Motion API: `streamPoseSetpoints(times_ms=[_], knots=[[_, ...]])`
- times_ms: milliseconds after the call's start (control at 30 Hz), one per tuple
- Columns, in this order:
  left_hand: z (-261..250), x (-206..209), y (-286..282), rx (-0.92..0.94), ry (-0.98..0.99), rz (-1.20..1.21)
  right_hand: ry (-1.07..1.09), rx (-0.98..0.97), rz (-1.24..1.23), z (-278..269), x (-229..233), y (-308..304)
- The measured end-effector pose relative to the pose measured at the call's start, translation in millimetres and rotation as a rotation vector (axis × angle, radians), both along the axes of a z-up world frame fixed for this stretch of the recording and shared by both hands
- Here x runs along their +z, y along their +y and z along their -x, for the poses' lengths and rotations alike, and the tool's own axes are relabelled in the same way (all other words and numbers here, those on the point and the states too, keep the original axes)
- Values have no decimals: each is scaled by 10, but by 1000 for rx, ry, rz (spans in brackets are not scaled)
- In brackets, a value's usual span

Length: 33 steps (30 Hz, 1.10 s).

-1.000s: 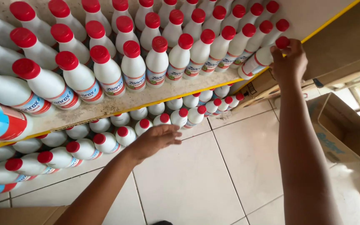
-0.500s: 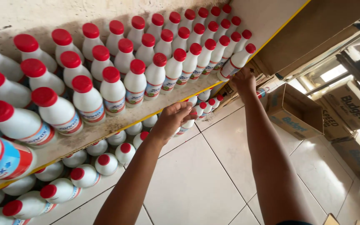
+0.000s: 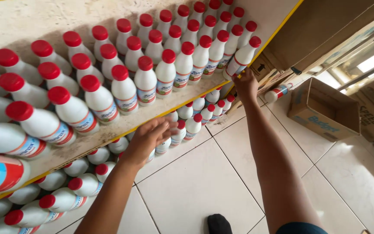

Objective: The person takes white plastic bottles with red caps from a cardboard box and places them onto a yellow shelf. The person arranges the bottles in neat rows, filling gaps on the shelf.

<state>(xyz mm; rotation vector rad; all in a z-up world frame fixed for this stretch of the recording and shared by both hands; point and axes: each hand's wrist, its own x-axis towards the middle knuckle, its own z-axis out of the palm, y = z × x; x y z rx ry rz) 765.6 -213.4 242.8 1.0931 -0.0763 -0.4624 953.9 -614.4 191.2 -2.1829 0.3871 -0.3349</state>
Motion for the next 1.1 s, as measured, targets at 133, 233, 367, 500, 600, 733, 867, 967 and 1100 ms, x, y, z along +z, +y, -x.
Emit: streamPoseSetpoints(times_ms=[133, 233, 367, 500, 600, 733, 867, 967, 1100], knots=[[198, -4, -69, -61, 118, -185, -407, 152, 170, -64, -69, -57], [186, 63, -218, -55, 148, -257, -315, 201, -102, -102, -184, -59], [-3, 324, -673, -35, 124, -351, -383, 164, -221, -21, -99, 33], [-466, -27, -1258, -61, -34, -315, -421, 32, 31, 8, -64, 69], [-756, -187, -1692, -5, -117, -282, -364, 21, -20, 52, -26, 94], [-928, -87, -2105, 20, -94, -284, -380, 38, 5, 44, -9, 51], [-981, -349, -2240, 53, 15, -230, -306, 83, -76, 16, -56, -2], [-802, -442, -2222, 110, 132, -204, -437, 139, -154, 75, -145, -16], [-602, -1035, -2155, 151, 243, -161, -396, 193, -195, 373, -320, -83]])
